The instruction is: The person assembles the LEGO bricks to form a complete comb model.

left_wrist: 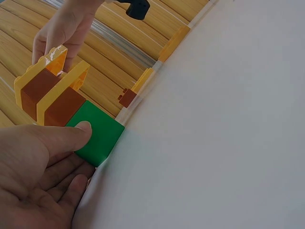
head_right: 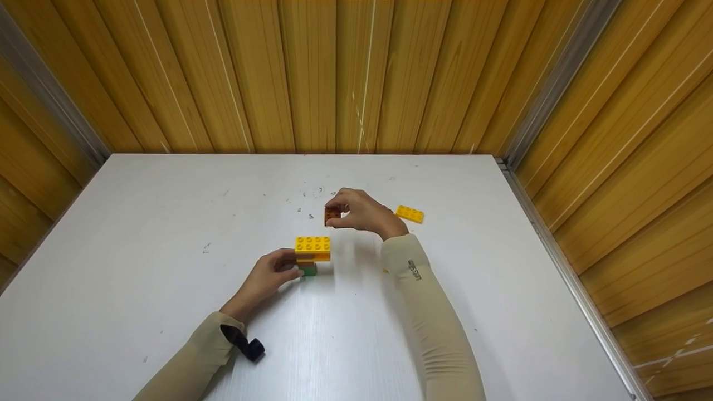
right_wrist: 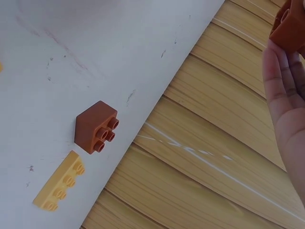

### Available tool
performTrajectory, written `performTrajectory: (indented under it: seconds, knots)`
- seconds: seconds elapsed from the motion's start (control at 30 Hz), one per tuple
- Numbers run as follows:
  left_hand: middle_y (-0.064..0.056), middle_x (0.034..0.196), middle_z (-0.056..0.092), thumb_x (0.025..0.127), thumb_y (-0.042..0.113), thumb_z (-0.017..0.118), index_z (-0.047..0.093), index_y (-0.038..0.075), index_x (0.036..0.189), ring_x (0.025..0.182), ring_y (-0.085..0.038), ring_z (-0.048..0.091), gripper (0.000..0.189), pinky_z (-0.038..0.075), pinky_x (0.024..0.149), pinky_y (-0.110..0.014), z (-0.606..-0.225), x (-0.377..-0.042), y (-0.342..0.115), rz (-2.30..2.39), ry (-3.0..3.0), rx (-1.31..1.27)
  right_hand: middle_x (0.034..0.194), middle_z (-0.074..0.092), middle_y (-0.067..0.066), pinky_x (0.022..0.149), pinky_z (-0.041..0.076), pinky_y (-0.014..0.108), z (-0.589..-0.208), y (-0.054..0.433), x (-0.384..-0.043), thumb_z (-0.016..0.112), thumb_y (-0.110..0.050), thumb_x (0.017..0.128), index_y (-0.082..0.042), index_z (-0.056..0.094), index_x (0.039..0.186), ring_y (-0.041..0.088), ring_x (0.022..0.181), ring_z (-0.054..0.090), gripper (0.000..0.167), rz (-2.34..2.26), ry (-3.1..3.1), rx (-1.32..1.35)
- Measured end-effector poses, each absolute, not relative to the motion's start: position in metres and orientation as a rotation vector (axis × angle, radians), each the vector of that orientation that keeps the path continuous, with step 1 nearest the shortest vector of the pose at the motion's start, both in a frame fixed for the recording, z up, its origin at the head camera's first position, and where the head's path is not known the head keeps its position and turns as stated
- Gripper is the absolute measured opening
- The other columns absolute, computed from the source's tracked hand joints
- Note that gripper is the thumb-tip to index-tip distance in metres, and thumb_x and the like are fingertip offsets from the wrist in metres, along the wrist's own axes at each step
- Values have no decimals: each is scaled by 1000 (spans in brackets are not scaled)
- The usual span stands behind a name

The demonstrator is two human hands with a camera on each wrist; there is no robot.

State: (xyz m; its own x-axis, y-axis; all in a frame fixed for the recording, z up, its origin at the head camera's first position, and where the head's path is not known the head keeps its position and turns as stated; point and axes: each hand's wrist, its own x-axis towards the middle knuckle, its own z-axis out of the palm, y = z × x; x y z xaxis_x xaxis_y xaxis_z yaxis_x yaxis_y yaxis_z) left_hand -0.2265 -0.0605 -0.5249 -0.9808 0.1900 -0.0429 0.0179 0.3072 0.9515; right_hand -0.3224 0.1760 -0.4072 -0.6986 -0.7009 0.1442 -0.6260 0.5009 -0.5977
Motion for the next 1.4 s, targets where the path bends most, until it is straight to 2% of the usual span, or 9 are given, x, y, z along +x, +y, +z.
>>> performTrajectory:
  seconds: [0.23,0.63,1.17,1.4]
  knots:
    - [-5,126,62,85,10,70,60,11,124,119,-20,58,40,47,105,-34,-523,-227,-61,1752,2425,205,104,65,5,87,55,31,-401,171,-315,75,-20,84,-6,70,112,18,95,60,32,-978,2597,-1209]
    - [-7,124,63,86,10,70,61,9,123,118,-22,58,38,47,106,-34,-524,-226,-62,1762,2438,239,101,65,6,88,56,41,-398,163,-308,73,-20,85,-5,70,111,19,93,60,30,-965,2538,-1313]
    - [-10,125,63,87,8,69,60,8,123,119,-24,59,37,48,104,-33,-525,-226,-63,1802,2426,317,99,66,2,84,57,35,-397,151,-296,74,-27,84,-8,71,108,14,91,62,30,-905,2513,-1440]
    - [-9,124,63,87,8,69,61,8,121,118,-24,59,36,48,105,-34,-526,-225,-64,1812,2427,334,101,65,4,85,57,39,-395,144,-291,75,-28,84,-7,71,109,16,92,62,33,-897,2491,-1396]
